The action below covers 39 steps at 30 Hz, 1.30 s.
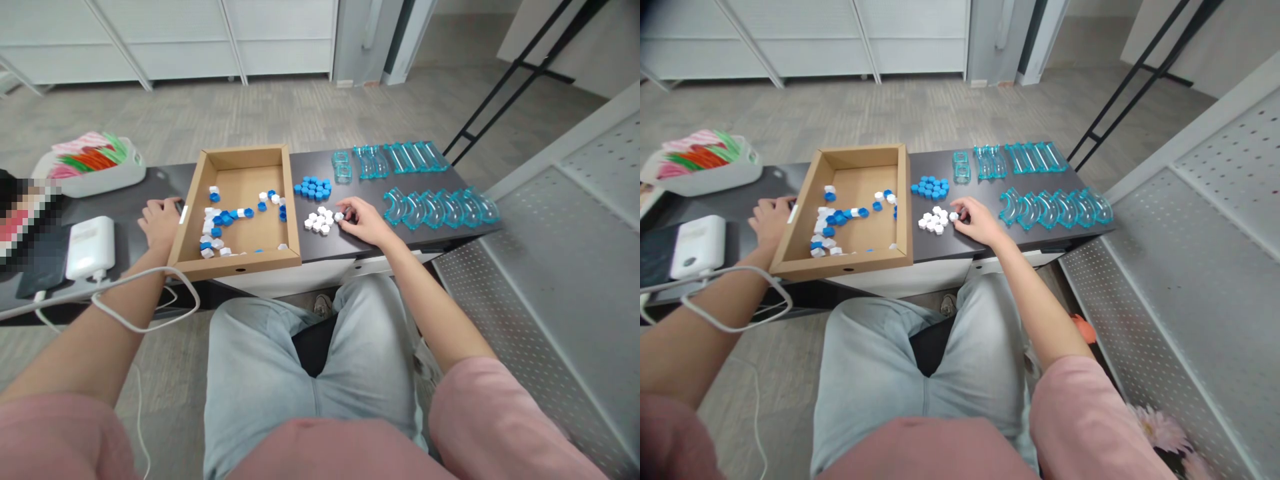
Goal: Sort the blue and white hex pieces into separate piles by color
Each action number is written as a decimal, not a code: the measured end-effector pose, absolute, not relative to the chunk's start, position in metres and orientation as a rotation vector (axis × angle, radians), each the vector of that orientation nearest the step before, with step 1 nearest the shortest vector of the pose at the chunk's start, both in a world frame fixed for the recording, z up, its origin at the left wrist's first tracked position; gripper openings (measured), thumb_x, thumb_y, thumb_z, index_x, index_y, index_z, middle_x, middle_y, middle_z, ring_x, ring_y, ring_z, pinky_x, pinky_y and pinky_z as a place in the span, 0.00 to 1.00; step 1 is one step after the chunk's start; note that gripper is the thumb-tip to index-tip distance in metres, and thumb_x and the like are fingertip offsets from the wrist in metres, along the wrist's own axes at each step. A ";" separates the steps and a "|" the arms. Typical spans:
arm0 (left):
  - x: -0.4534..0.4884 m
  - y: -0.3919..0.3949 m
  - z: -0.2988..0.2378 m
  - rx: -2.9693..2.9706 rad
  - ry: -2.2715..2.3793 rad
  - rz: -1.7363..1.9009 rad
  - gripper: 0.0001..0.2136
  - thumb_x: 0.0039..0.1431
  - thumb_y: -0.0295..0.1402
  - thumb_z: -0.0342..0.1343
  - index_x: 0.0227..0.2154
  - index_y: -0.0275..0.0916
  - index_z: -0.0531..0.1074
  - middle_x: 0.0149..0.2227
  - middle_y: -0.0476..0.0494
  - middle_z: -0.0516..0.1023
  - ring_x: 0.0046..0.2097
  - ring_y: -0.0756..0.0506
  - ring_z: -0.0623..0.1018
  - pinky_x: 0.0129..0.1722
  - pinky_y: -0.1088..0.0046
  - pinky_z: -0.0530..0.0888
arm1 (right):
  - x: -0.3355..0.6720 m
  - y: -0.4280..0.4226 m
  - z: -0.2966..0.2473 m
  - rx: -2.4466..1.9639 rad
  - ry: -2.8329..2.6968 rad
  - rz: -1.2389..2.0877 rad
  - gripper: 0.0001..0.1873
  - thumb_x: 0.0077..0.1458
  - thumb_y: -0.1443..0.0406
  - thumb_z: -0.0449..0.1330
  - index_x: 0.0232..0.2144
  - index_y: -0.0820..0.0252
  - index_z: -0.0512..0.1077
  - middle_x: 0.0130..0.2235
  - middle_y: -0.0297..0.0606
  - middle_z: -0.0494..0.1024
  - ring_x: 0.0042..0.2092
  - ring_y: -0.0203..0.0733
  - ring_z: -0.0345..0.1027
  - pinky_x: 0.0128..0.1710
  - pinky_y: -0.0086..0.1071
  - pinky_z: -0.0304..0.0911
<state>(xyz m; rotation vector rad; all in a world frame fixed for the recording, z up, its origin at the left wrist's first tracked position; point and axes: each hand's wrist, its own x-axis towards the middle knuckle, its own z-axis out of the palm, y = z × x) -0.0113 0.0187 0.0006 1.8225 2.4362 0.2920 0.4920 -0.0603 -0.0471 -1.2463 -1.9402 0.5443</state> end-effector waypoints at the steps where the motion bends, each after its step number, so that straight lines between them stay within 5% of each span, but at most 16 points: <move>1: -0.012 0.019 0.000 1.822 2.441 0.282 0.28 0.82 0.34 0.42 0.77 0.34 0.71 0.76 0.15 0.66 0.75 0.22 0.67 0.74 0.36 0.65 | 0.493 -0.060 -0.047 -1.244 -1.940 0.551 0.23 0.60 0.65 0.68 0.57 0.54 0.80 0.50 0.42 0.85 0.42 0.49 0.77 0.48 0.43 0.74; 39: -0.014 0.021 -0.001 1.816 2.426 0.305 0.29 0.81 0.37 0.41 0.77 0.34 0.71 0.75 0.18 0.67 0.74 0.22 0.67 0.75 0.39 0.64 | 0.493 -0.054 -0.045 -1.235 -1.911 0.605 0.12 0.63 0.63 0.66 0.48 0.54 0.84 0.44 0.42 0.86 0.43 0.49 0.77 0.49 0.44 0.76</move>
